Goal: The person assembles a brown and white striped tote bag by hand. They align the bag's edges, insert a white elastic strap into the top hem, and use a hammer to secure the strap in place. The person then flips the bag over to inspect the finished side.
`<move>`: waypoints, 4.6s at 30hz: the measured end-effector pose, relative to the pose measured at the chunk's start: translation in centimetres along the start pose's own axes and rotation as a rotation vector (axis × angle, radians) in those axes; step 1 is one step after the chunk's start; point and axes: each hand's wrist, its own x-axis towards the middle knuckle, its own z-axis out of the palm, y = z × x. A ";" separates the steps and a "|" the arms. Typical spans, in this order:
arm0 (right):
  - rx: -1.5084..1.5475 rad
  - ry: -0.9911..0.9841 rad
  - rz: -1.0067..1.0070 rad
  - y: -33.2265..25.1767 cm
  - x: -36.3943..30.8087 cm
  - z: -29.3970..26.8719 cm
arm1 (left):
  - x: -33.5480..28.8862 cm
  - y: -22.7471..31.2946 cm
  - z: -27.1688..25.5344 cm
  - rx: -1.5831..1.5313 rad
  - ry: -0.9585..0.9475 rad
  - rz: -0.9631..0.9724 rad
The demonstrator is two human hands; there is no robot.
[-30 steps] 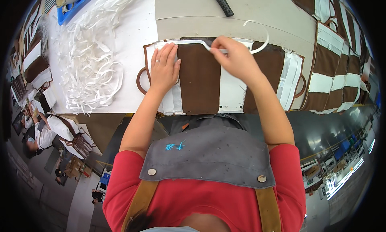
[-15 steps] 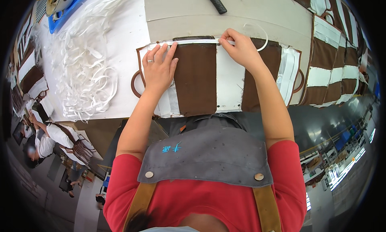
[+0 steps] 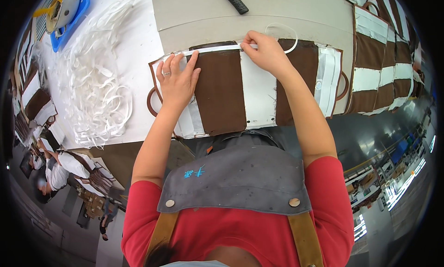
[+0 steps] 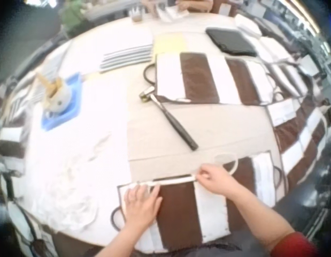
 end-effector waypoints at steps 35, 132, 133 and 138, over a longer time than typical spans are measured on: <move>-0.091 0.167 -0.078 1.5 0.2 2.0 | 0.7 4.5 0.3 -0.257 -0.105 0.110; 0.223 0.685 0.103 14.0 -6.9 -10.5 | 9.1 23.2 6.3 -0.187 -0.110 0.310; 0.200 0.690 0.104 14.1 -6.7 -10.4 | 9.2 23.3 6.2 -0.185 -0.114 0.304; 0.123 0.748 0.098 13.7 -6.5 -10.0 | 9.8 24.3 5.4 -0.173 -0.139 0.267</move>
